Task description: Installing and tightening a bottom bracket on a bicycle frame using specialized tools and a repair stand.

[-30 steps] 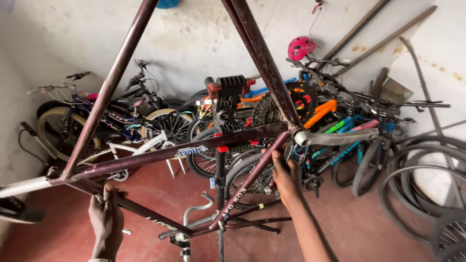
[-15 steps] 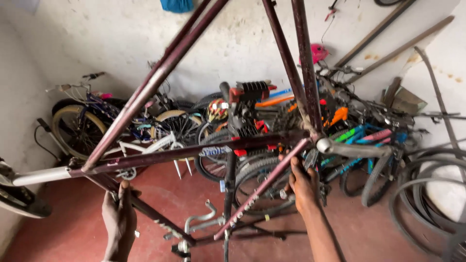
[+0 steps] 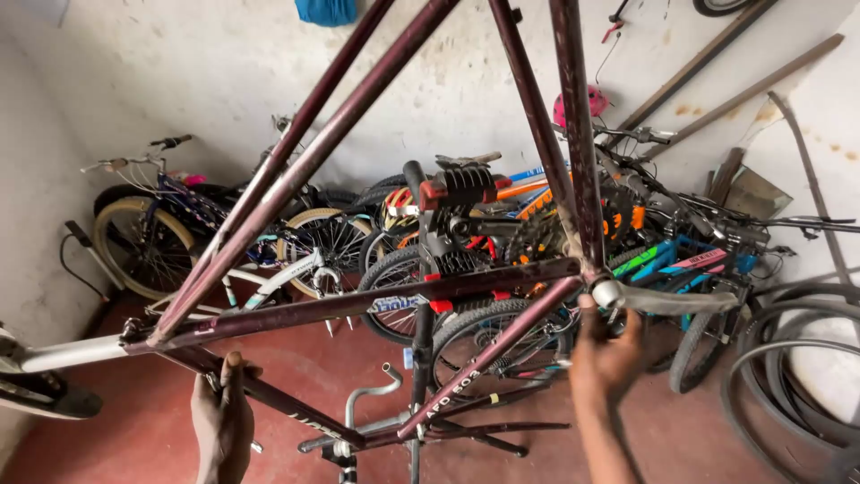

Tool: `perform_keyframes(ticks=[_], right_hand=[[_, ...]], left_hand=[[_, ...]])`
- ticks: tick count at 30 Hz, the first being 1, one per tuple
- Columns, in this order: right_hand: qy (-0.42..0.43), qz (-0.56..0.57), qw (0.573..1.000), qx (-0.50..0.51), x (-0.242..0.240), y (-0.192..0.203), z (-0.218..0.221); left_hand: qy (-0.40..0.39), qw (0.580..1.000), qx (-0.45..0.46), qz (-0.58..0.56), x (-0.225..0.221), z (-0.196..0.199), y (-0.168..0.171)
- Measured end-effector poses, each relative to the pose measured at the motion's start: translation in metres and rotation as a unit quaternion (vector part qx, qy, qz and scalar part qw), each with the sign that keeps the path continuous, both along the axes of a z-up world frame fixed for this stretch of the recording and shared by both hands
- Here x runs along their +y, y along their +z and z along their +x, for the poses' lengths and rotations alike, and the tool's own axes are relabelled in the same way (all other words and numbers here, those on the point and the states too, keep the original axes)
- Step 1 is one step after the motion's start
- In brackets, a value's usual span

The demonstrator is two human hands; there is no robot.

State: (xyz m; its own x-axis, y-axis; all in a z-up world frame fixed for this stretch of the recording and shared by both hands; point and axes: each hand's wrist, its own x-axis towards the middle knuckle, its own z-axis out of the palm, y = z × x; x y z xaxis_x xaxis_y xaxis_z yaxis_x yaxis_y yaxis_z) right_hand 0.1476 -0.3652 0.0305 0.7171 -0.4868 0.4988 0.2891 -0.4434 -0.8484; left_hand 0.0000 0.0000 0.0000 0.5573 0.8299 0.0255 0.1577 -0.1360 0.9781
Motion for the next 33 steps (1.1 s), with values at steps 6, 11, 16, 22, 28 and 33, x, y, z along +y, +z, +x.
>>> perform_keyframes(ticks=[6,11,16,22,28,33], right_hand=[[-0.065,0.135,0.987,0.062,-0.034,0.024,0.012],[-0.124,0.260,0.929,-0.231,-0.112,-0.034,0.032],[-0.143,-0.281,0.940,-0.128,-0.094,0.028,-0.010],[-0.183,-0.345,0.920,0.014,-0.093,-0.019,-0.008],[-0.160,-0.340,0.904,0.205,-0.093,-0.034,-0.013],[0.055,0.010,0.973,0.222,0.000,-0.031,-0.054]], left_hand=[[-0.016,0.999,0.001,0.028,0.018,0.015,-0.013],[-0.020,1.000,0.007,0.005,0.020,0.016,-0.017],[-0.035,0.999,0.018,0.020,0.024,0.019,-0.017],[-0.037,0.998,0.042,0.022,0.028,0.019,-0.015],[-0.041,0.998,0.008,0.048,0.034,0.022,-0.027],[-0.031,0.998,0.016,0.049,0.033,0.024,-0.030]])
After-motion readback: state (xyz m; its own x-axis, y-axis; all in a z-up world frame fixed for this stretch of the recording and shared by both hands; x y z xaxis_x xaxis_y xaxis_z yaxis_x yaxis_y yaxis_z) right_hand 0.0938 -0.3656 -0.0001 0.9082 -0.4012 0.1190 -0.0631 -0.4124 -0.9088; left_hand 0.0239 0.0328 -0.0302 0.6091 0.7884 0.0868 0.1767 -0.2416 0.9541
